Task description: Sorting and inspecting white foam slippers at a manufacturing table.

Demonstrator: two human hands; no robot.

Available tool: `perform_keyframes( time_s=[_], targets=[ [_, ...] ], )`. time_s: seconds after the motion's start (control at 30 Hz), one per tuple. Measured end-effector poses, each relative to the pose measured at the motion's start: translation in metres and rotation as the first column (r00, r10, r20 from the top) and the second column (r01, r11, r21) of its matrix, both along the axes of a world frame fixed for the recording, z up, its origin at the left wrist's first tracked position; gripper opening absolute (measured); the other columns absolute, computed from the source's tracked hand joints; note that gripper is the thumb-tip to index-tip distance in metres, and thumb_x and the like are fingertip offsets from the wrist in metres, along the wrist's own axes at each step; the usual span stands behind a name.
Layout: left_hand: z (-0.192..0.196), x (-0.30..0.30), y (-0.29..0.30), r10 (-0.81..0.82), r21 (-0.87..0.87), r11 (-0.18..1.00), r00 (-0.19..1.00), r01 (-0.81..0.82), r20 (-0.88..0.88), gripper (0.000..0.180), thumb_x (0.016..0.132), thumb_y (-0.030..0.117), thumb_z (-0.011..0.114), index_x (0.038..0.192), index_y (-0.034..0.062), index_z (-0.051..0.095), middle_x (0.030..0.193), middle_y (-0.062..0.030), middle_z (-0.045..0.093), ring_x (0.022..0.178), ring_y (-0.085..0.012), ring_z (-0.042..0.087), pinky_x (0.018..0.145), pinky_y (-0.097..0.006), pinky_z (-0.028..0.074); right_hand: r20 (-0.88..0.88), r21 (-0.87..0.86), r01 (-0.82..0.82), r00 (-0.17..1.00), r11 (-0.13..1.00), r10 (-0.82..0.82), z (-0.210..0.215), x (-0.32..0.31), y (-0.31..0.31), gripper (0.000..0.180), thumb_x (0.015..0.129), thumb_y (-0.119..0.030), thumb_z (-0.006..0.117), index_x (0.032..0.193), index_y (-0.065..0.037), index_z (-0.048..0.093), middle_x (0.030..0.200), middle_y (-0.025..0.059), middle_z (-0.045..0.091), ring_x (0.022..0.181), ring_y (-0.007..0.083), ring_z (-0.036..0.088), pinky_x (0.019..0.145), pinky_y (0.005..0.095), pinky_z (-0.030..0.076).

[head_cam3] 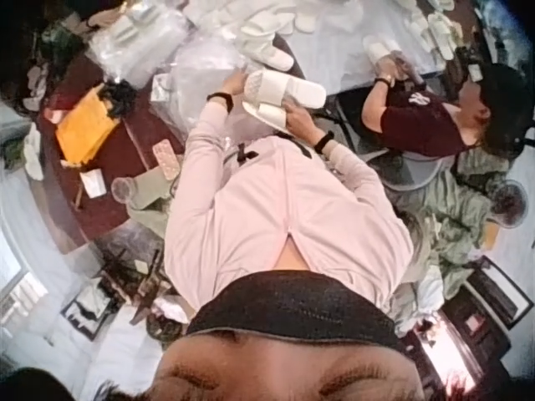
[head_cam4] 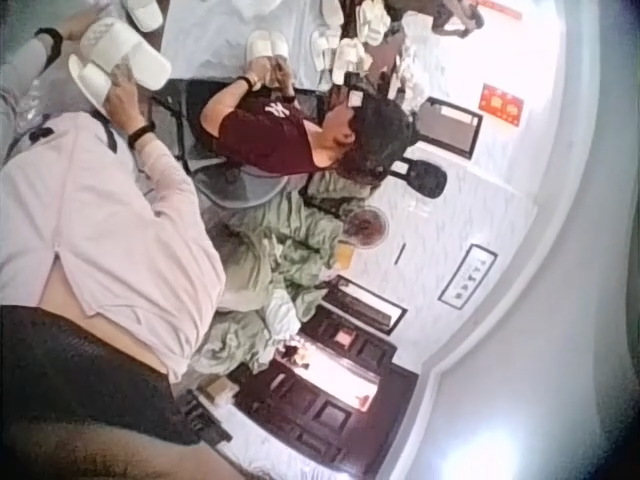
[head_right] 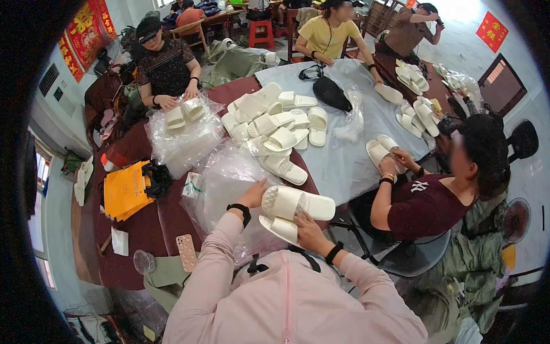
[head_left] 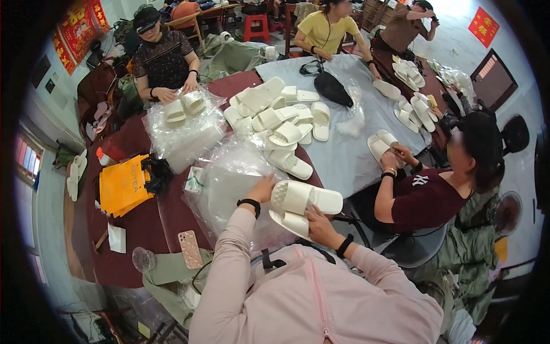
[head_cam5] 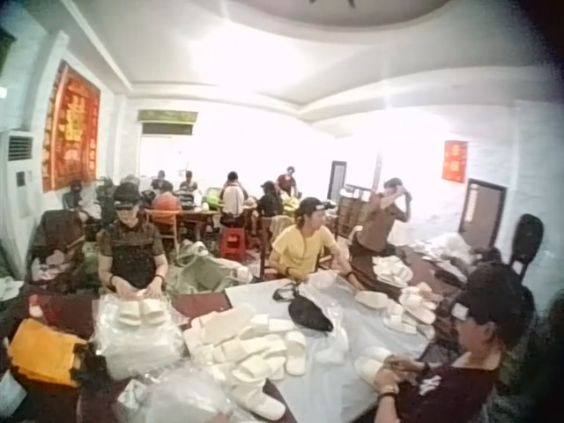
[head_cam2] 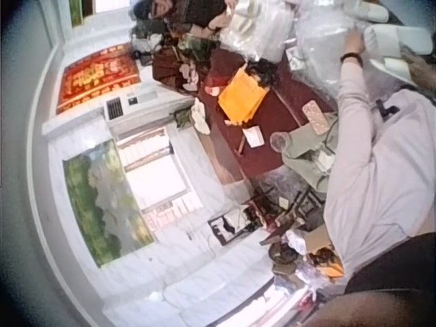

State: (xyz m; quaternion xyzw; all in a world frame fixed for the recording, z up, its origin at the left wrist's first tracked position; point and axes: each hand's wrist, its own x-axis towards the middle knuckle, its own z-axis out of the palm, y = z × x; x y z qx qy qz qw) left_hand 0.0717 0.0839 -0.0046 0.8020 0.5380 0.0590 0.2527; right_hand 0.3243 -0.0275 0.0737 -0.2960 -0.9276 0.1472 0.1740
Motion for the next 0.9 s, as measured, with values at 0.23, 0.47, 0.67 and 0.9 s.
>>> perform_keyframes(
  time_s=[0.23,0.47,0.67,0.9],
  targets=[
    [0.034,-0.011,-0.028,0.379,0.174,0.883,0.881,-0.436,0.284,0.016,0.081,0.016,0.047,0.087,0.0054,0.057,0.108,-0.0190,0.052,0.097,-0.0368,0.051,0.081,-0.043,0.041,0.181,0.168,0.213,0.953,0.963,-0.242,-0.010,-0.029,0.022,0.035,0.067,-0.009,0.052,0.095,0.011,0.056,0.122,0.0191,0.042,0.120,0.0300,0.035,0.104,0.0438,0.022],
    [0.000,-0.030,-0.140,0.509,0.198,0.857,0.842,-0.476,-0.177,0.032,0.072,0.026,0.057,0.102,0.0138,0.058,0.117,-0.0167,0.045,0.107,-0.0377,0.041,0.088,-0.053,0.032,0.193,0.134,0.130,0.969,0.982,-0.155,-0.065,-0.070,0.035,0.016,0.068,-0.010,0.053,0.079,-0.003,0.063,0.134,0.0203,0.029,0.122,0.0362,0.030,0.100,0.0493,0.024],
    [-0.008,-0.031,-0.187,0.347,0.127,0.938,0.896,-0.324,-0.276,0.046,0.074,0.037,0.060,0.119,0.0273,0.050,0.131,-0.0170,0.035,0.123,-0.0425,0.026,0.095,-0.059,0.023,-0.141,0.066,0.343,0.933,0.937,-0.332,-0.088,-0.062,0.034,0.020,0.065,-0.008,0.056,0.084,-0.007,0.064,0.131,0.0247,0.029,0.123,0.0399,0.027,0.100,0.0501,0.023],
    [-0.027,-0.044,-0.187,0.286,0.180,0.955,0.899,-0.237,-0.331,0.044,0.082,0.037,0.051,0.124,0.0299,0.045,0.133,-0.0158,0.034,0.124,-0.0422,0.025,0.096,-0.057,0.023,0.142,-0.089,0.224,0.967,0.971,-0.210,-0.098,-0.054,0.066,0.029,0.067,-0.026,0.059,0.094,-0.021,0.065,0.128,0.0254,0.032,0.121,0.0433,0.027,0.100,0.0524,0.020]
  ],
)
